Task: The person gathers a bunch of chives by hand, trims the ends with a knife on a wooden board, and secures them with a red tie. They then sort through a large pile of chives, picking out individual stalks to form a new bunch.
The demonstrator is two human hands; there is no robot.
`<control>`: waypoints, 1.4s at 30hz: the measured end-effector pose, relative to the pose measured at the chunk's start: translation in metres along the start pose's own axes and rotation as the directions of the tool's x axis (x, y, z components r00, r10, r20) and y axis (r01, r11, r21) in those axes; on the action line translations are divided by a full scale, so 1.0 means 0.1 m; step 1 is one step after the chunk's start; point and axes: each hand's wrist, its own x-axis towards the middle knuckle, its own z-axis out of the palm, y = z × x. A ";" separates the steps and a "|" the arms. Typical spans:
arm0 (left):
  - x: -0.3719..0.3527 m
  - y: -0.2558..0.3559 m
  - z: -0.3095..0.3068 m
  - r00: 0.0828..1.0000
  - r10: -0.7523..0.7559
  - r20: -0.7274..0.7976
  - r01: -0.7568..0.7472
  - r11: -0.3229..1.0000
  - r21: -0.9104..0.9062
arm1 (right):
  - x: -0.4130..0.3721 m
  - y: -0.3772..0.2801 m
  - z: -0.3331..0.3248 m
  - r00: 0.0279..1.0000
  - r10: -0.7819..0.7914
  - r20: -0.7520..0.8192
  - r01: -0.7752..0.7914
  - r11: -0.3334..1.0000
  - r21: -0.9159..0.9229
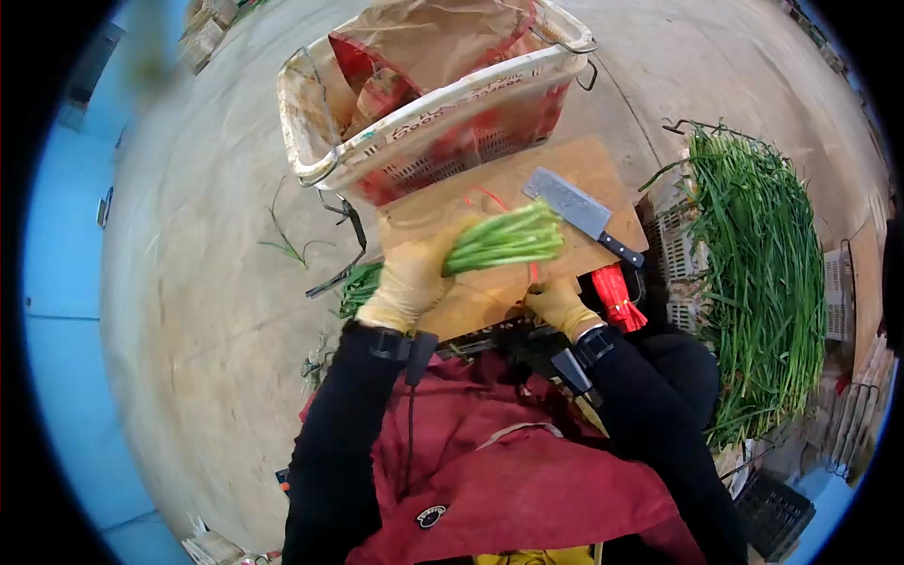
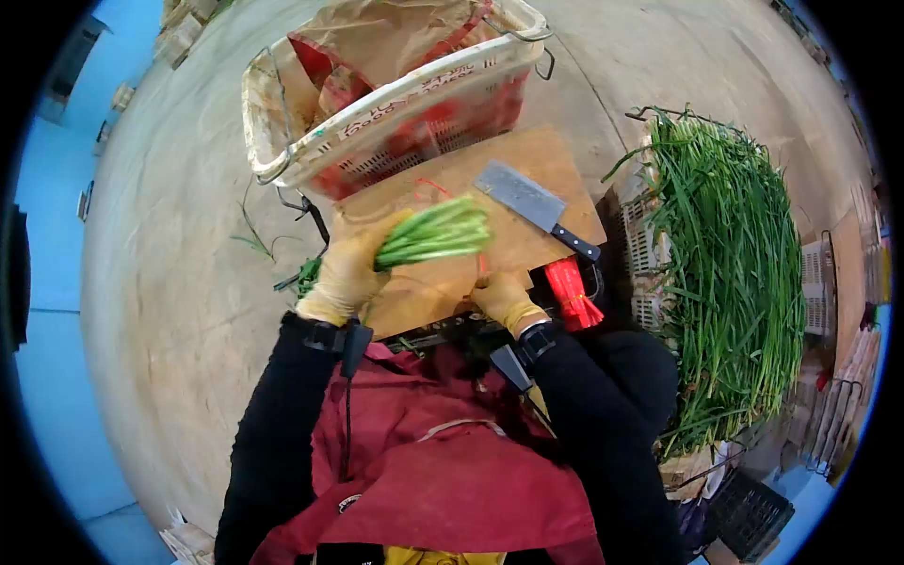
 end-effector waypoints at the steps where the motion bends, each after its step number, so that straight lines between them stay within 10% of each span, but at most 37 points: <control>1: 0.06 -0.04 0.17 0.999 0.051 0.007 -0.051 0.999 0.005 | 0.01 0.03 -0.02 0.998 0.053 0.040 -0.058 0.987 0.152; 4: 0.27 -0.04 0.49 0.993 0.115 -0.037 -0.111 0.990 0.082 | 0.03 0.06 -0.01 0.999 -0.028 -0.039 0.033 0.990 0.140; 7: 0.48 -0.10 0.78 0.997 0.073 -0.010 -0.070 0.985 0.159 | 0.07 0.14 -0.04 0.973 -0.188 -0.131 0.137 0.937 -0.323; 8: 0.53 -0.09 0.86 0.999 0.015 0.033 -0.021 0.985 0.171 | 0.11 0.15 -0.04 0.998 -0.014 -0.055 0.002 0.976 -0.218; 11: 0.54 -0.04 1.11 1.000 -0.004 -0.020 0.009 0.962 0.273 | 0.11 0.19 -0.03 0.951 -0.308 -0.038 0.251 0.835 -0.490; 15: 0.42 -0.10 1.32 0.998 -0.033 0.057 0.022 0.983 0.180 | -0.02 0.00 0.01 0.952 -0.307 -0.010 0.304 0.945 -0.122; 20: 0.48 0.08 1.18 0.985 -0.059 0.161 0.042 0.993 0.109 | -0.45 -0.60 -0.46 0.962 -0.258 -0.089 0.229 0.942 -0.245; 26: 0.39 0.09 1.02 0.999 0.041 0.021 -0.045 0.973 0.228 | -1.64 -0.75 -1.44 0.676 -0.533 -0.508 0.511 0.836 -0.198; 28: 0.36 0.15 0.95 0.999 0.051 -0.001 -0.050 0.977 0.210 | -2.18 -0.52 -1.90 0.717 -0.448 -0.534 0.329 0.893 -0.307; 31: 0.25 0.30 0.80 0.998 0.054 0.022 -0.057 0.990 0.130 | -2.93 0.20 -2.39 0.429 -0.484 -0.763 -0.063 0.826 -0.560; 34: 0.16 0.50 0.74 0.996 0.080 0.027 -0.081 0.996 0.045 | -3.54 0.86 -2.70 0.391 -0.169 -0.905 -0.593 0.705 -0.388; 42: -0.07 0.44 0.94 0.984 0.157 0.080 -0.152 0.986 -0.074 | -3.93 1.48 -3.37 0.365 0.339 -0.867 -0.764 0.642 -0.071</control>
